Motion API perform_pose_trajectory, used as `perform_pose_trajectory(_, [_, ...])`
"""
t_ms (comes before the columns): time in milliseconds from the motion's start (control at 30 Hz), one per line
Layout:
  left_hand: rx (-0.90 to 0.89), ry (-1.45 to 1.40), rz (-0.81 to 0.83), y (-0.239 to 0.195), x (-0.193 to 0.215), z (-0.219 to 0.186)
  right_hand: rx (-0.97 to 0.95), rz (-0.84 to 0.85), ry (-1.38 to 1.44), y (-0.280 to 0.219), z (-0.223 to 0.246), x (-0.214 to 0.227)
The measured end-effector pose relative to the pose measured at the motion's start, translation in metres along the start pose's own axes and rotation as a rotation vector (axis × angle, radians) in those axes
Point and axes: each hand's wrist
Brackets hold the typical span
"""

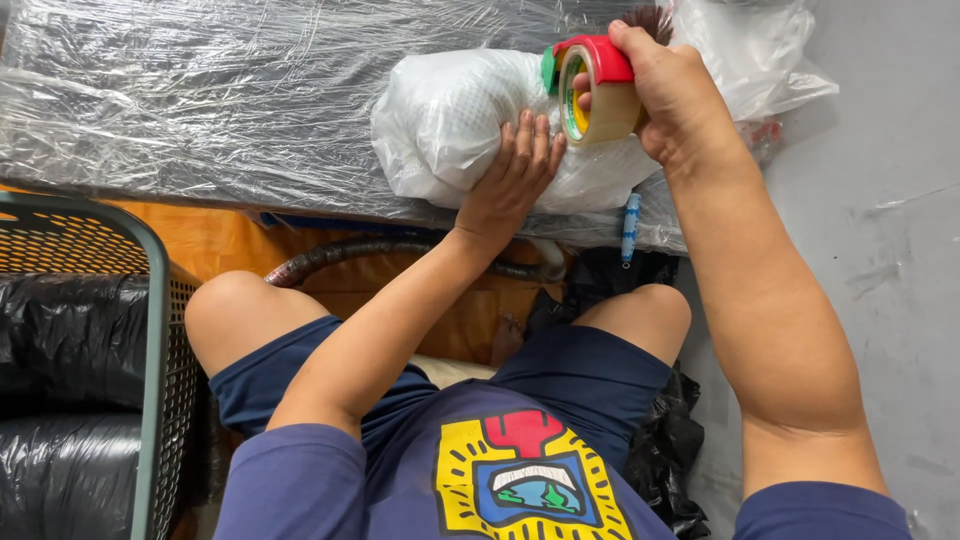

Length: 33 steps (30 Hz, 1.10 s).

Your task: The person wraps a white item in bubble wrap, ties the bundle with a plastic strip, and secures it with tape. They then place the wrapped item into a black plastic bag.

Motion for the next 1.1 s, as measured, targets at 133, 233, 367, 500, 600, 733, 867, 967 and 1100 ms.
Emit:
perform_pose_trajectory(133, [0.029,-0.046,0.004,0.001,-0.004,-0.001,0.019,0.027,-0.017,0.000,-0.002,-0.002])
perform_pose_trajectory(233, [0.042,-0.087,-0.015,0.002,-0.007,0.000,0.041,0.021,-0.012,-0.001,-0.007,-0.004])
perform_pose_trajectory(367, [0.062,-0.102,-0.086,0.006,-0.012,0.000,0.059,0.017,0.010,-0.006,-0.015,-0.008])
perform_pose_trajectory(500, [0.068,-0.003,-0.087,0.007,-0.013,0.000,0.096,0.025,0.025,-0.005,-0.026,-0.006])
perform_pose_trajectory(600, [0.073,0.028,-0.081,0.009,-0.016,-0.001,0.106,0.034,0.052,-0.012,-0.030,-0.006])
perform_pose_trajectory(733, [0.064,0.020,-0.060,0.012,-0.025,-0.001,0.160,0.049,0.078,-0.028,-0.032,-0.009])
perform_pose_trajectory(867, [0.060,-0.023,-0.047,0.017,-0.032,-0.001,0.218,0.003,0.089,-0.031,-0.050,-0.004])
perform_pose_trajectory(967, [0.056,-0.023,-0.056,0.020,-0.036,0.001,0.240,-0.013,0.135,-0.041,-0.058,-0.005])
perform_pose_trajectory(1100, [0.051,-0.096,-0.021,0.028,-0.062,0.003,0.301,-0.043,0.161,-0.067,-0.080,-0.006])
Point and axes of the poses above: each hand's wrist, its own y-axis towards the middle knuckle, its own x-axis out of the back of the hand, z = x × y, and after that the axes turned 3 degrees about z, right-handed
